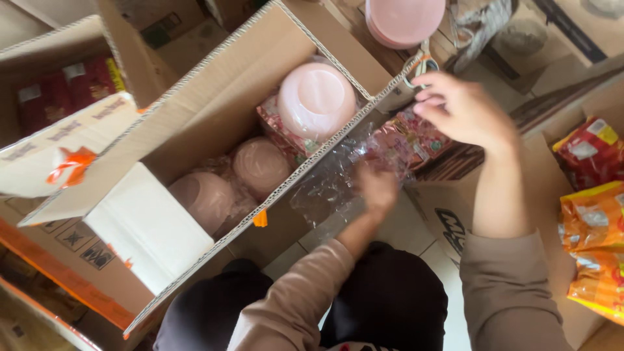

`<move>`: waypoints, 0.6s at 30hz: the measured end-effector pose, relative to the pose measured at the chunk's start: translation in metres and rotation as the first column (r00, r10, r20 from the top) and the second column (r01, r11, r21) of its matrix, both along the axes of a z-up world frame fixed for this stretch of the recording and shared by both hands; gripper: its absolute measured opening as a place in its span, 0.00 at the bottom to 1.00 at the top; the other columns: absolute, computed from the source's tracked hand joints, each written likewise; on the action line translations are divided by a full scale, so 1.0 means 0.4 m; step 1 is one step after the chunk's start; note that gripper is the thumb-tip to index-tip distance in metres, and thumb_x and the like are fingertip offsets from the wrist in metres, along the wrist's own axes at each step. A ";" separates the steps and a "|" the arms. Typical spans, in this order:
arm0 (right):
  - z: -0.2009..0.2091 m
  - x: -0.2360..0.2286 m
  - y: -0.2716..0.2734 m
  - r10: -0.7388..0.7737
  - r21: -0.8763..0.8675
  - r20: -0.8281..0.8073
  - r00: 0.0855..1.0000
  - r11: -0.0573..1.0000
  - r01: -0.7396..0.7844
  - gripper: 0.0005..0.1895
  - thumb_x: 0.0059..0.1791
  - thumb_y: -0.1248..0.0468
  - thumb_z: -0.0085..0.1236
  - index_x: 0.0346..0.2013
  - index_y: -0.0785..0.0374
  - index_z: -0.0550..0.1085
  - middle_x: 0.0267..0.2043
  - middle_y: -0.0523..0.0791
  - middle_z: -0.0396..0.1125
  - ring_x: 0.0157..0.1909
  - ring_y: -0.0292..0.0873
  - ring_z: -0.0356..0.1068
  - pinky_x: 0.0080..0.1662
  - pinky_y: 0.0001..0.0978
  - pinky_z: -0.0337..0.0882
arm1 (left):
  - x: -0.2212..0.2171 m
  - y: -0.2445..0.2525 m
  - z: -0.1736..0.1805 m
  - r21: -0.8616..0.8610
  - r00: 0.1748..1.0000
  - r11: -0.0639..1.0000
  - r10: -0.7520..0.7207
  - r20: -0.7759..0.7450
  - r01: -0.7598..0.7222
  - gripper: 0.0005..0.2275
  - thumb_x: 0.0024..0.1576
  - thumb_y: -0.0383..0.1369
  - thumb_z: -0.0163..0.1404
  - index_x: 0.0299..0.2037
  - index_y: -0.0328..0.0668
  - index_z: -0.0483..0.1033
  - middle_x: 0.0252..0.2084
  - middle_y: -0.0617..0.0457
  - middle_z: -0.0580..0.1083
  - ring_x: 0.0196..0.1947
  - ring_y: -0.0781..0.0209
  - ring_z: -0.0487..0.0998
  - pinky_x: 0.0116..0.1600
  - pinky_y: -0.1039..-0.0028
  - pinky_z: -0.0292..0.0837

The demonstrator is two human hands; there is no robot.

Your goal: The person unpacks items from a cardboard box, removing plastic-wrapped packages and bowls. They place the items on the floor and continue to unpack more items from the box.

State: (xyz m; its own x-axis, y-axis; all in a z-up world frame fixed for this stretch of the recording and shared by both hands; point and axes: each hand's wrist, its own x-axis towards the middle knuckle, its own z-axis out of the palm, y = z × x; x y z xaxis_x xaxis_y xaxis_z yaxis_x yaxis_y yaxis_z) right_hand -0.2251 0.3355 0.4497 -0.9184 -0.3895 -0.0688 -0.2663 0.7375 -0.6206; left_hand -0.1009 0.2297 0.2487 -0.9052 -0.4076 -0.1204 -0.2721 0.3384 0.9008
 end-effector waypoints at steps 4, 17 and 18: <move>0.197 0.022 -0.030 0.021 -0.126 -0.150 0.988 0.991 -0.040 0.22 0.54 0.67 0.57 0.63 0.66 0.68 0.54 0.52 0.74 0.54 0.44 0.75 0.56 0.36 0.75 | -0.018 -0.009 0.411 -0.031 0.890 0.911 -0.409 -0.201 0.412 0.10 0.52 0.33 0.54 0.44 0.48 0.76 0.48 0.46 0.76 0.56 0.40 0.71 0.59 0.44 0.59; 0.348 -0.005 -0.332 0.368 -0.075 -0.204 0.907 0.918 -0.389 0.23 0.49 0.71 0.58 0.59 0.68 0.71 0.50 0.51 0.76 0.51 0.47 0.78 0.52 0.37 0.76 | -0.141 -0.506 0.899 -0.557 0.621 0.378 -0.702 0.348 0.739 0.11 0.60 0.33 0.43 0.46 0.35 0.73 0.36 0.43 0.79 0.32 0.51 0.84 0.31 0.58 0.80; 0.330 0.002 -0.357 0.379 -0.065 -0.158 0.912 0.918 -0.392 0.24 0.46 0.72 0.58 0.57 0.67 0.72 0.47 0.51 0.77 0.49 0.48 0.78 0.50 0.37 0.76 | -0.173 -0.534 0.883 -0.525 0.663 0.435 -0.629 0.404 0.732 0.12 0.59 0.33 0.43 0.49 0.37 0.72 0.38 0.41 0.79 0.35 0.49 0.84 0.35 0.57 0.81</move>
State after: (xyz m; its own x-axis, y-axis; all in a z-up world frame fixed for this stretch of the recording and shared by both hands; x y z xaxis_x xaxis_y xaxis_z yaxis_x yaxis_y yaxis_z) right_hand -0.2244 0.1925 0.5817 -0.6932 -0.7134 0.1025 -0.6066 0.5008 -0.6174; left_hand -0.1700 0.0159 0.6019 -0.9176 0.3151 -0.2424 0.2063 0.8986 0.3872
